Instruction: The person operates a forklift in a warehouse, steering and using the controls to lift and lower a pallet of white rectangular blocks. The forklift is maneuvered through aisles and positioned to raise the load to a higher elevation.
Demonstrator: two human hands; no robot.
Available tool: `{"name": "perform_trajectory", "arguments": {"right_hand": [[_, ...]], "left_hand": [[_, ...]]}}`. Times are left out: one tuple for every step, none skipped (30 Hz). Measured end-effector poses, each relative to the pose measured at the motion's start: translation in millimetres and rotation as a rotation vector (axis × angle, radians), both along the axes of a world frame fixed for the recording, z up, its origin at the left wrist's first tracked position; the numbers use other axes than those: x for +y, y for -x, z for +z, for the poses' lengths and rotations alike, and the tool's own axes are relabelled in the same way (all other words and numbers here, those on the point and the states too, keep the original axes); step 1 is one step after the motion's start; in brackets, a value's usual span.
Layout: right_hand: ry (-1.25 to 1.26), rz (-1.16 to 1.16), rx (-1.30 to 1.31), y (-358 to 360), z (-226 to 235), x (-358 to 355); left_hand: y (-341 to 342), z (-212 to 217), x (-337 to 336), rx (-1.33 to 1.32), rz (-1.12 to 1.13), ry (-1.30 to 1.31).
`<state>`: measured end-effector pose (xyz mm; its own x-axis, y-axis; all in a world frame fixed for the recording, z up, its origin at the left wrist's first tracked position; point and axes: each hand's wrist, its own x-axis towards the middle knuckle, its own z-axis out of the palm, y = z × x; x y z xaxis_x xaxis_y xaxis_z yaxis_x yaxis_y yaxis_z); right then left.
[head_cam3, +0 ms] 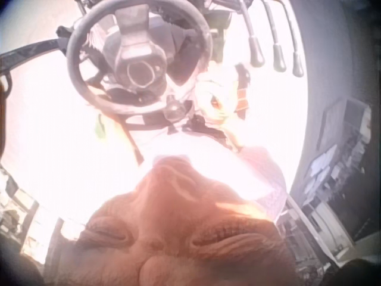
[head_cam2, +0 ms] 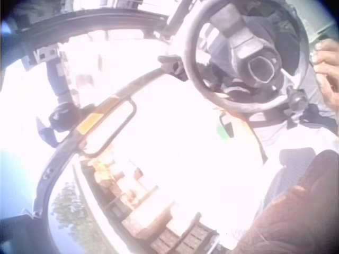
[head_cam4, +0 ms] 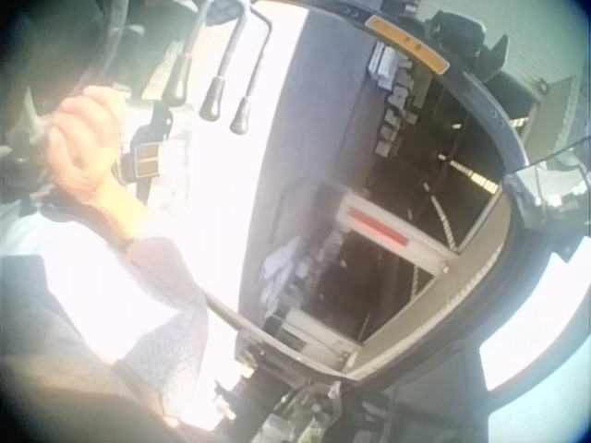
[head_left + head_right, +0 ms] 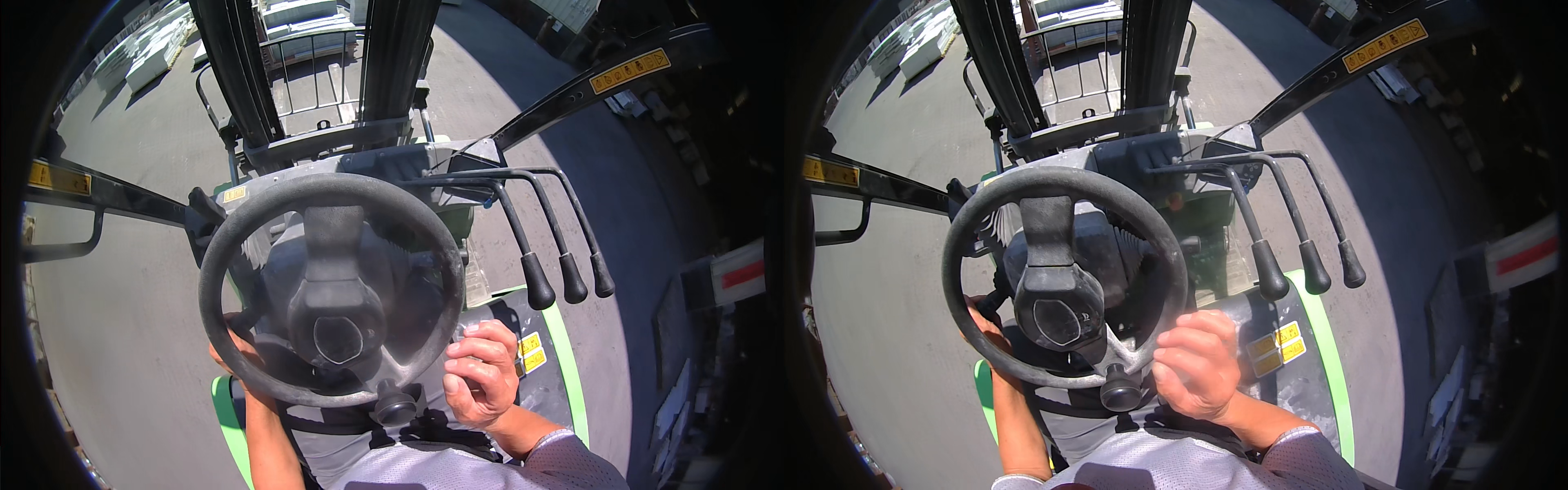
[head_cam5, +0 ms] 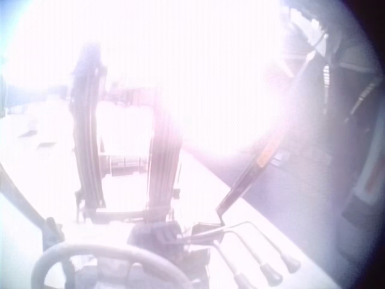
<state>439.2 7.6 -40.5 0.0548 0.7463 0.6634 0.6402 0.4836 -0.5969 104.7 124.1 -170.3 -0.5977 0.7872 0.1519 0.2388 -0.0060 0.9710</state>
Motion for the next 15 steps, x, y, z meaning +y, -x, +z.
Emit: {"name": "perform_trajectory", "arguments": {"right_hand": [[-0.007, -0.171, -0.075, -16.9, 4.7, 2.2], [-0.017, -0.341, -0.099, -31.2, 5.9, 6.3], [-0.026, -0.441, -0.119, -45.6, 6.0, 11.0], [0.103, -0.53, -0.136, -57.0, 5.9, 11.5], [0.086, -0.489, -0.125, -66.3, 2.8, 13.1], [0.118, -0.471, -0.104, -72.6, -2.0, 13.9], [0.068, -0.463, -0.124, -76.1, -7.3, 11.5], [0.024, -0.453, -0.136, -77.6, -13.5, 7.4], [-0.011, -0.45, -0.134, -77.4, -20.2, 2.2], [-0.008, -0.464, -0.14, -74.9, -26.7, -6.1], [-0.017, -0.449, -0.157, -71.3, -33.4, -14.4], [-0.012, -0.455, -0.147, -67.1, -39.8, -22.8], [-0.012, -0.438, -0.155, -63.4, -45.0, -31.1], [0.007, -0.442, -0.142, -59.3, -49.7, -37.7], [0.058, -0.459, -0.137, -56.5, -52.6, -43.3]], "left_hand": [[0.9, 0.1, -0.3, 0.015, 0.001, -0.014], [1.7, 0.5, -1.8, 0.031, 0.002, -0.029], [2.7, 1.2, -4.2, 0.026, -0.001, -0.024], [3.6, 2.0, -7.8, 0.02, -0.003, -0.02], [5.2, 3.1, -11.8, 0.006, 0.016, 0.025], [6.9, 3.8, -16.1, 0.063, -0.026, -0.006], [9.2, 4.6, -20.2, 0.111, -0.046, 0.003], [11.5, 4.8, -23.6, 0.151, -0.056, 0.005], [14.3, 4.6, -26.7, 0.191, -0.065, 0.007], [16.8, 3.8, -28.5, 0.222, -0.064, 0.003], [19.7, 2.8, -29.6, 0.205, -0.066, -0.001], [22.4, 1.5, -29.6, 0.189, -0.068, -0.004], [24.9, 0.2, -29.3, 0.125, -0.072, -0.008], [27.1, -1.1, -27.7, 0.059, -0.068, -0.037], [29.5, -1.7, -27.0, 0.135, -0.065, -0.072]]}}
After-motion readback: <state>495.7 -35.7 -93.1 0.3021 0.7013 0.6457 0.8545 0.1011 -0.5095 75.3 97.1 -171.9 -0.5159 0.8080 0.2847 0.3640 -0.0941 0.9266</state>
